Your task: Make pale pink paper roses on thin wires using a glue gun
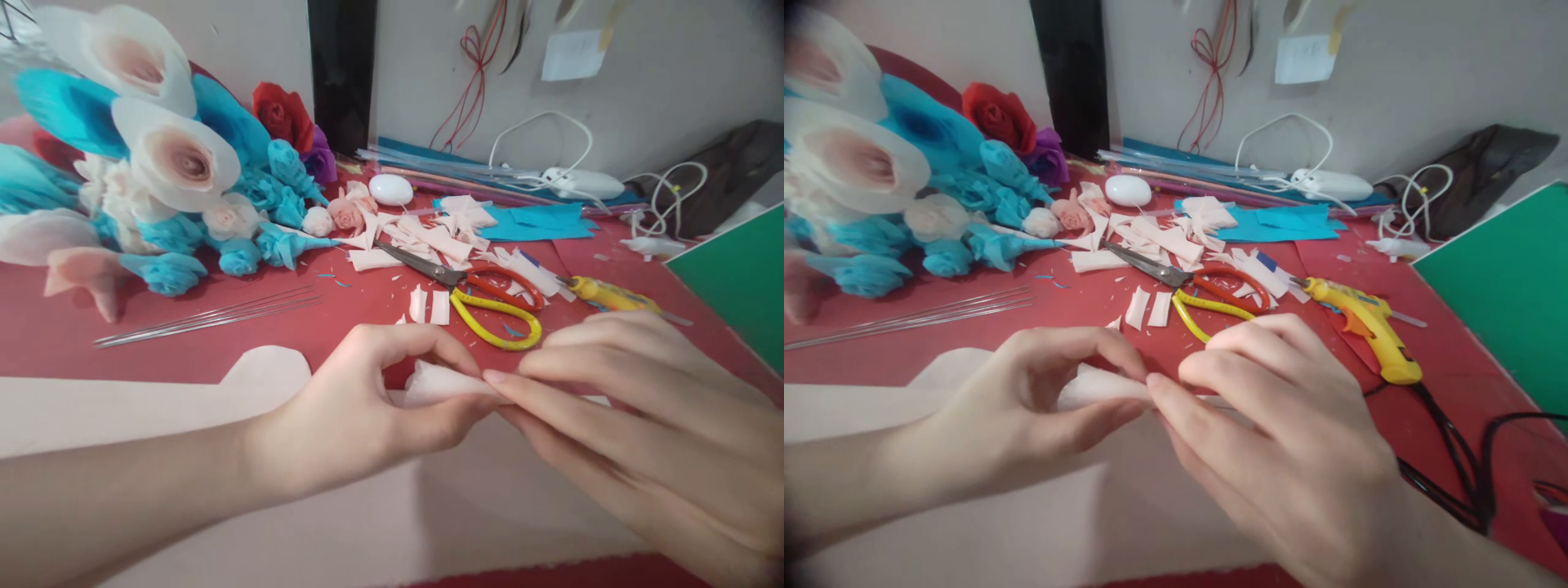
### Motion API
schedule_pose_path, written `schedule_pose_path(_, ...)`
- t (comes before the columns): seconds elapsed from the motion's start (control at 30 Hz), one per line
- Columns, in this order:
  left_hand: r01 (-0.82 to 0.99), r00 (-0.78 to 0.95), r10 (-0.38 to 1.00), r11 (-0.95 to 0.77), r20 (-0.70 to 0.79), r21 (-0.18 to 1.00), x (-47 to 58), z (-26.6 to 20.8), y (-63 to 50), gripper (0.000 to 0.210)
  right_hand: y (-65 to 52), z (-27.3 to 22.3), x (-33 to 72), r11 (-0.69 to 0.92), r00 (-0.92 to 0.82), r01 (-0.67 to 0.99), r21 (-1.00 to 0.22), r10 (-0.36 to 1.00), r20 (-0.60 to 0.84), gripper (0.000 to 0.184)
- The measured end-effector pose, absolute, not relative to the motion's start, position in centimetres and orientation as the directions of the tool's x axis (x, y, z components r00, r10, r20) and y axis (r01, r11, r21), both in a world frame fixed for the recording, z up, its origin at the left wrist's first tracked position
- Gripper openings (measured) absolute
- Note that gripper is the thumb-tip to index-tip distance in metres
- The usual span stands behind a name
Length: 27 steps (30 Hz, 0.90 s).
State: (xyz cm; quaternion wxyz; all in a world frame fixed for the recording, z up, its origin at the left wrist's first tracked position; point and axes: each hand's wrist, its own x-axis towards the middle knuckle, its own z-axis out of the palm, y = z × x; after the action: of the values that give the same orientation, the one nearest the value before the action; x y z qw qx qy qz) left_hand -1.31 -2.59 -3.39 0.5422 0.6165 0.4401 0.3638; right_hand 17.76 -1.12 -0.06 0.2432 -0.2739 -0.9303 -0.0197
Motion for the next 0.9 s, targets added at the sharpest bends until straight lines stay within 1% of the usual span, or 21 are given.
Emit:
schedule_pose_path(0.07,0.143,0.344,0.939,-0.035,-0.017,0.989,-1.26,-3.4,-2.59,0.016,-1.08,0.11,17.68,0.862,-0.733,0.496,-0.103,0.48,0.483,0.015)
schedule_pose_path(0.2,0.143,0.338,0.941,-0.062,0.011,0.988,-1.22,-3.4,-2.67,0.015,-0.97,0.46,17.47,0.884,-0.753,0.449,-0.13,0.452,0.478,0.009)
schedule_pose_path(0.37,0.151,0.335,0.942,-0.093,0.038,0.984,-1.26,-3.66,-2.68,0.014,-1.04,0.04,17.23,0.867,-0.726,0.468,-0.172,0.488,0.485,0.014)
schedule_pose_path(0.57,0.111,0.322,0.945,-0.096,0.056,0.989,-1.17,-3.64,-2.55,0.013,-1.3,-0.25,17.41,0.85,-0.701,0.512,-0.124,0.498,0.511,0.013)
schedule_pose_path(0.7,0.13,0.324,0.945,-0.101,0.054,0.986,-1.15,-3.62,-2.51,0.012,-1.35,-0.15,17.56,0.858,-0.715,0.499,-0.124,0.488,0.5,0.013)
schedule_pose_path(0.8,0.128,0.323,0.945,-0.099,0.053,0.987,-1.14,-3.75,-2.46,0.012,-1.3,0.13,17.53,0.864,-0.71,0.481,-0.15,0.484,0.512,0.011)
schedule_pose_path(0.9,0.129,0.329,0.943,-0.101,0.053,0.986,-1.14,-3.86,-2.37,0.012,-1.22,0.35,17.46,0.874,-0.731,0.455,-0.169,0.475,0.49,0.013)
